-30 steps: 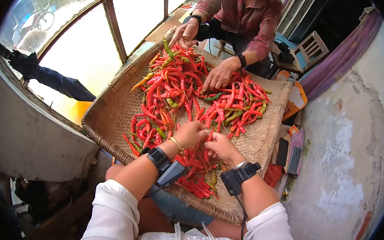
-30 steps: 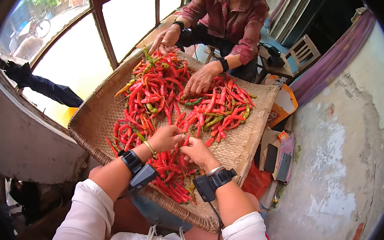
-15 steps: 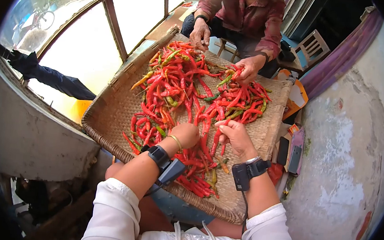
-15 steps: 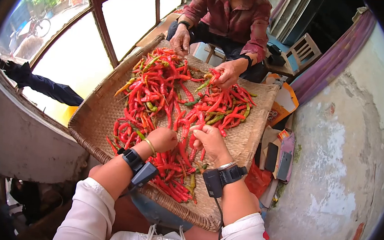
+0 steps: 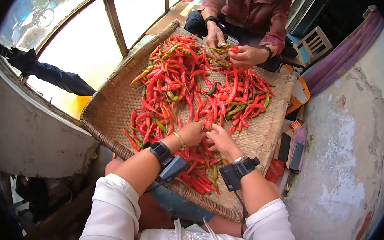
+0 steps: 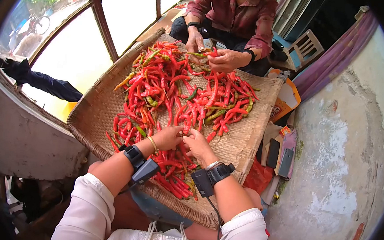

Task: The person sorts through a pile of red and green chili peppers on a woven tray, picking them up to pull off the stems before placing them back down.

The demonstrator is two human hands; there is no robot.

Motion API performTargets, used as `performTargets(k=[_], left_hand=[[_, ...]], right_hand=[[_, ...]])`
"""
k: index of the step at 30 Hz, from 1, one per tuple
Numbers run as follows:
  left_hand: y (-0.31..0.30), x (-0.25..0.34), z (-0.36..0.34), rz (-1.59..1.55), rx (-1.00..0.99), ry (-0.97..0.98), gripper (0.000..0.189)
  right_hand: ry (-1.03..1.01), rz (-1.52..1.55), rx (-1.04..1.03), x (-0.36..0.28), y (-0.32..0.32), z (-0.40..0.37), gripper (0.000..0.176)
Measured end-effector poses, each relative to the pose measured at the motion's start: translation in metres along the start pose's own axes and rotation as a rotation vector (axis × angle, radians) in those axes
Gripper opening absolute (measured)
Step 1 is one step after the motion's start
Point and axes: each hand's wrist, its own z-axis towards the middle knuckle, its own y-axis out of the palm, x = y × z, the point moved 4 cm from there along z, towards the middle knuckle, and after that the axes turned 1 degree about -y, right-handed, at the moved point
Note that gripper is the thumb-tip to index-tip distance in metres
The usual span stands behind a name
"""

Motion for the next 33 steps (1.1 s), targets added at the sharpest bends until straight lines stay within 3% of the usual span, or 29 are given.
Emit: performTargets(k=[2,4,8,11,13,17,20,21,23,29,31,33], left_hand=[[-0.001,0.002,-0.005,-0.418,-0.154,-0.248,0.032],[-0.003,0.004,-0.005,-0.495,-0.192,-0.288,0.03],[-0.017,0.012,-0.01,-0.624,-0.192,-0.437,0.023],[-0.006,0.002,-0.004,-0.867,-0.219,-0.344,0.019],[-0.015,0.014,-0.007,-0.889,-0.242,-0.331,0.016],[-0.037,0.024,-0.011,-0.862,-0.269,-0.33,0.009],[-0.052,0.013,-0.009,-0.781,-0.248,-0.293,0.013],[-0.06,0.014,-0.01,-0.778,-0.255,-0.297,0.013],[-0.077,0.017,-0.015,-0.361,-0.289,-0.315,0.018],[-0.084,0.007,-0.011,-0.316,-0.232,-0.314,0.019],[-0.092,0.001,-0.006,-0.674,0.169,-0.335,0.02],[-0.089,0.002,0.002,-0.804,0.279,-0.285,0.019]], right_hand=[[0.008,0.081,0.005,-0.001,-0.001,-0.001,0.055],[0.057,0.239,-0.151,0.0,0.0,-0.001,0.042],[0.067,0.263,-0.122,0.002,-0.003,-0.001,0.027],[0.083,0.43,-0.107,0.002,-0.007,-0.001,0.019],[0.099,0.557,-0.153,0.001,-0.005,-0.001,0.016],[0.054,0.532,-0.154,-0.011,-0.011,-0.002,0.012],[-0.179,0.128,0.017,-0.032,-0.022,-0.004,0.017],[-0.176,0.135,0.019,-0.036,-0.025,-0.003,0.017],[-0.235,-0.304,0.035,-0.039,-0.032,-0.003,0.021],[-0.153,-0.573,-0.07,-0.039,-0.026,-0.015,0.019],[-0.308,-0.854,-0.121,-0.041,-0.022,-0.016,0.019],[-0.271,-0.906,-0.171,-0.05,-0.017,-0.025,0.02]])
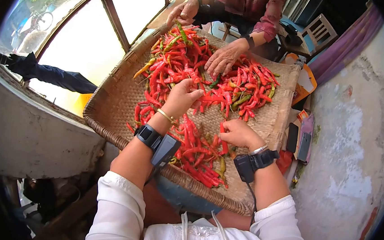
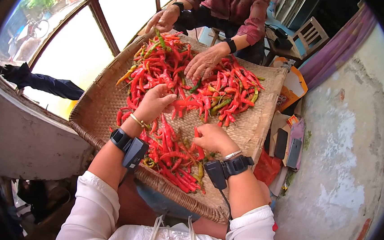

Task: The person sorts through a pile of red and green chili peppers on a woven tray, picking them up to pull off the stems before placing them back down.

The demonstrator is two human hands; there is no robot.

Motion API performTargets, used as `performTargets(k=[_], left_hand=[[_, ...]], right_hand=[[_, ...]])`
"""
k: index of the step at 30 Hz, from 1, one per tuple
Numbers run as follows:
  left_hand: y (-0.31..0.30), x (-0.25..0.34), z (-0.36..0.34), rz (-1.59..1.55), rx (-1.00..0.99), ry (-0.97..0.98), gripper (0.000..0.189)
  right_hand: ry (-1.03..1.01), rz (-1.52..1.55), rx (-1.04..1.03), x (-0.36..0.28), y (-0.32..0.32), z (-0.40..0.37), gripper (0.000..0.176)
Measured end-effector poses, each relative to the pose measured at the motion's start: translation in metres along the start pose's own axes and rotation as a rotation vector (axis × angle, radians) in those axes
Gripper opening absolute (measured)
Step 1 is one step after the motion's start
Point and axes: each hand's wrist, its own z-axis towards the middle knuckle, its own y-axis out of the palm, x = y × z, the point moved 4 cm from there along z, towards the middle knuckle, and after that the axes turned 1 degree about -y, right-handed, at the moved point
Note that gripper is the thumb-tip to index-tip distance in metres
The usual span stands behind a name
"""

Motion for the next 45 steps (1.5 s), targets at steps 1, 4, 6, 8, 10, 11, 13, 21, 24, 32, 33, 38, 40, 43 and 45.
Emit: performTargets(k=[1,4,6,8,10,11,13,21,24,32,33,38,40,43,45], left_hand=[[0.002,0.001,0.0,-0.139,0.038,0.003,0.019],[0.005,0.001,-0.001,-0.28,0.045,-0.001,0.018],[0.01,-0.002,-0.002,-0.193,-0.118,-0.079,0.019],[0.01,0.0,-0.004,-0.162,-0.147,-0.085,0.014],[0.006,0.003,-0.008,-0.183,-0.068,-0.095,0.01],[0.004,0.002,-0.008,-0.183,-0.069,-0.095,0.01],[-0.008,0.003,-0.006,-0.256,0.069,0.004,0.01],[-0.016,0.005,-0.017,-0.559,0.146,-0.02,0.01],[-0.006,0.004,-0.02,-0.585,0.071,-0.037,0.009],[0.043,-0.001,-0.039,0.073,-0.514,0.072,0.008],[0.041,-0.005,-0.037,0.024,-0.442,0.011,0.008],[0.02,0.0,-0.023,0.303,-0.204,0.105,0.011],[0.017,0.01,-0.02,0.228,-0.152,0.225,0.015],[0.019,0.026,-0.023,0.181,-0.06,0.355,0.026],[0.016,0.029,-0.025,0.391,0.074,0.478,0.035]], right_hand=[[0.01,-0.046,-0.064,-0.005,0.0,-0.002,0.02],[-0.057,-0.013,-0.053,-0.002,0.009,0.001,0.019],[-0.053,-0.003,-0.071,-0.001,0.011,0.001,0.019],[-0.048,0.007,-0.087,0.0,0.011,0.0,0.018],[0.063,0.164,-0.163,0.003,0.01,-0.001,0.017],[0.063,0.165,-0.162,0.008,0.009,0.002,0.017],[-0.026,0.099,-0.03,0.016,0.002,0.008,0.023],[0.058,1.115,0.553,0.015,-0.021,0.001,0.045],[0.033,1.076,0.217,0.002,-0.003,0.006,0.044],[0.091,1.241,0.131,0.016,0.019,0.013,0.021],[0.135,1.205,0.18,0.011,0.013,0.009,0.016],[0.126,0.503,0.222,0.012,-0.008,0.004,0.021],[0.056,0.338,0.044,0.011,0.002,0.007,0.015],[0.041,0.233,0.015,0.002,0.0,0.003,0.016],[0.096,0.269,-0.033,0.004,0.004,0.001,0.016]])
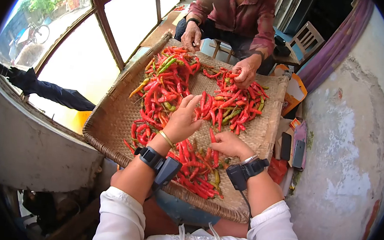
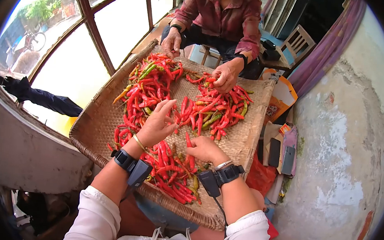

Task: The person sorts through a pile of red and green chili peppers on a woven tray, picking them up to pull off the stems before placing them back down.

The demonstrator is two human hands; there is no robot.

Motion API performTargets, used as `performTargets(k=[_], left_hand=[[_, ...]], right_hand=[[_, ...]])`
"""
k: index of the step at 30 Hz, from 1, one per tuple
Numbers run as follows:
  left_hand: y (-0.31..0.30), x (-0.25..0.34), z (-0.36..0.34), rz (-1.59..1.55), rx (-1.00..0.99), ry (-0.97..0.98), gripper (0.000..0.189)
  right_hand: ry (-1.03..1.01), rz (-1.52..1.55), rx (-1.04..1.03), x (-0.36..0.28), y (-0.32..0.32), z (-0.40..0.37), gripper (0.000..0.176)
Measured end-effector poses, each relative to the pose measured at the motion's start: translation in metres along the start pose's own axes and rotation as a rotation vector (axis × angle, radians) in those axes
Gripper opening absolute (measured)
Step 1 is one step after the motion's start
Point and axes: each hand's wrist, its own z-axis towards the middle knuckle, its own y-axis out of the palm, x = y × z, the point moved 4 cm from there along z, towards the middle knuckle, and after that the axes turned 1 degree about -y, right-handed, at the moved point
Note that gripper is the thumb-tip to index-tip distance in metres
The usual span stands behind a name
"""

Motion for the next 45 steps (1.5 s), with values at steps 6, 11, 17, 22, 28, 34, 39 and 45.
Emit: performTargets(k=[6,11,17,22,28,34,39,45], left_hand=[[0.005,-0.017,-0.01,0.618,-0.481,-0.128,0.024],[0.007,-0.037,-0.03,0.772,-0.616,-0.209,0.021],[0.01,-0.054,-0.048,0.886,-0.887,-0.212,0.027],[0.015,-0.048,-0.049,0.835,-0.925,-0.225,0.032],[0.014,-0.043,-0.045,0.822,-0.813,-0.226,0.036],[0.023,-0.064,-0.049,0.864,-0.905,-0.184,0.033],[0.009,-0.033,-0.035,0.736,-0.852,-0.165,0.034],[0.005,-0.028,-0.03,-0.001,-0.702,-0.351,0.023]], right_hand=[[0.013,0.095,0.03,0.006,-0.012,0.004,0.021],[-0.282,0.957,0.528,-0.007,-0.037,-0.005,0.046],[-0.058,0.49,0.166,0.003,-0.017,0.007,0.038],[-0.114,0.414,0.131,0.002,0.0,0.01,0.031],[-0.192,0.199,0.129,0.001,0.014,0.011,0.029],[-0.232,-0.155,0.151,-0.002,0.026,0.008,0.03],[-0.264,-0.115,0.054,-0.013,0.028,0.003,0.034],[-0.42,0.081,0.009,-0.016,0.037,0.003,0.036]])
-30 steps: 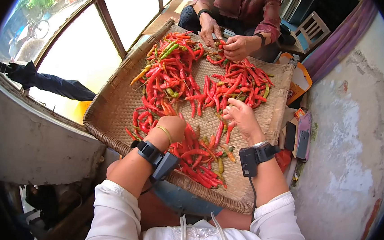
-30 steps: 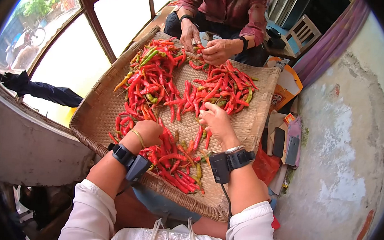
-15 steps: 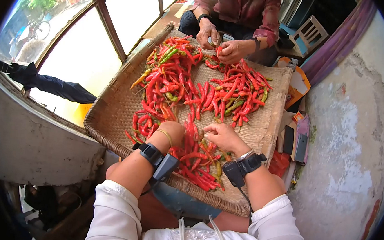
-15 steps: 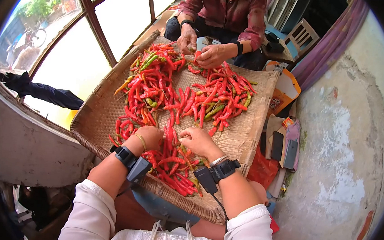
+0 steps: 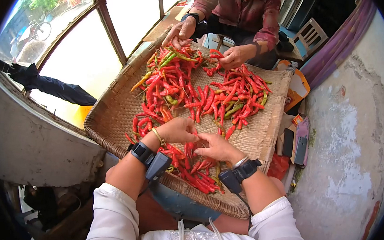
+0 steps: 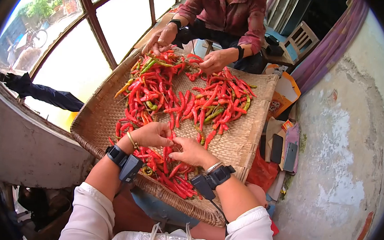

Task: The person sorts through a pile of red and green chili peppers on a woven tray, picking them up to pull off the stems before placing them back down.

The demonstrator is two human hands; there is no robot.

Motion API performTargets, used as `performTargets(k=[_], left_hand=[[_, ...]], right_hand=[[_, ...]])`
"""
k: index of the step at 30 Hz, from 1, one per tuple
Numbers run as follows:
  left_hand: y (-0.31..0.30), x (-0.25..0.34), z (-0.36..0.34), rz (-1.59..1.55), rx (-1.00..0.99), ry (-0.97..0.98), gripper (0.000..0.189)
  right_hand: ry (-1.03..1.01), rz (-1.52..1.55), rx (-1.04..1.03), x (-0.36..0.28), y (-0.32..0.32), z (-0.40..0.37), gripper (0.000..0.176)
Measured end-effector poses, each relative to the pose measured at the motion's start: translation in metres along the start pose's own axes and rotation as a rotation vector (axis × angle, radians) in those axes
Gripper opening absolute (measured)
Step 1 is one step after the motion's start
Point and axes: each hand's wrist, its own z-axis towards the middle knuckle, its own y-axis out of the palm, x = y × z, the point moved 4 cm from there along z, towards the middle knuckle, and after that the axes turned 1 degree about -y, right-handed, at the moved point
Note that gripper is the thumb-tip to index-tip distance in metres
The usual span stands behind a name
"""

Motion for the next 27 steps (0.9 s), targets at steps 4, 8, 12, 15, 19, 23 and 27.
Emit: performTargets(k=[4,8,12,15,19,23,27], left_hand=[[0.004,-0.001,0.003,-0.307,-0.036,-0.028,0.015],[0.007,0.001,0.004,-0.429,0.018,-0.024,0.014],[0.006,0.005,0.001,-0.41,-0.04,-0.045,0.013],[0.002,0.001,0.002,-0.388,-0.008,-0.069,0.012],[-0.002,0.0,0.003,-0.297,-0.023,-0.098,0.012],[0.002,0.005,-0.001,-0.225,-0.034,-0.049,0.015],[-0.01,-0.002,-0.001,-0.173,0.097,-0.042,0.016]], right_hand=[[0.14,0.171,0.039,0.002,0.002,0.001,0.024],[0.267,0.337,0.017,0.008,0.002,0.001,0.017],[0.286,0.352,0.013,0.009,0.001,0.001,0.016],[0.327,0.401,0.039,0.004,-0.005,0.0,0.017],[0.3,0.439,0.092,0.005,-0.008,0.0,0.02],[0.182,0.353,0.157,0.016,-0.007,0.004,0.018],[0.362,0.096,0.002,0.012,-0.019,-0.002,0.019]])
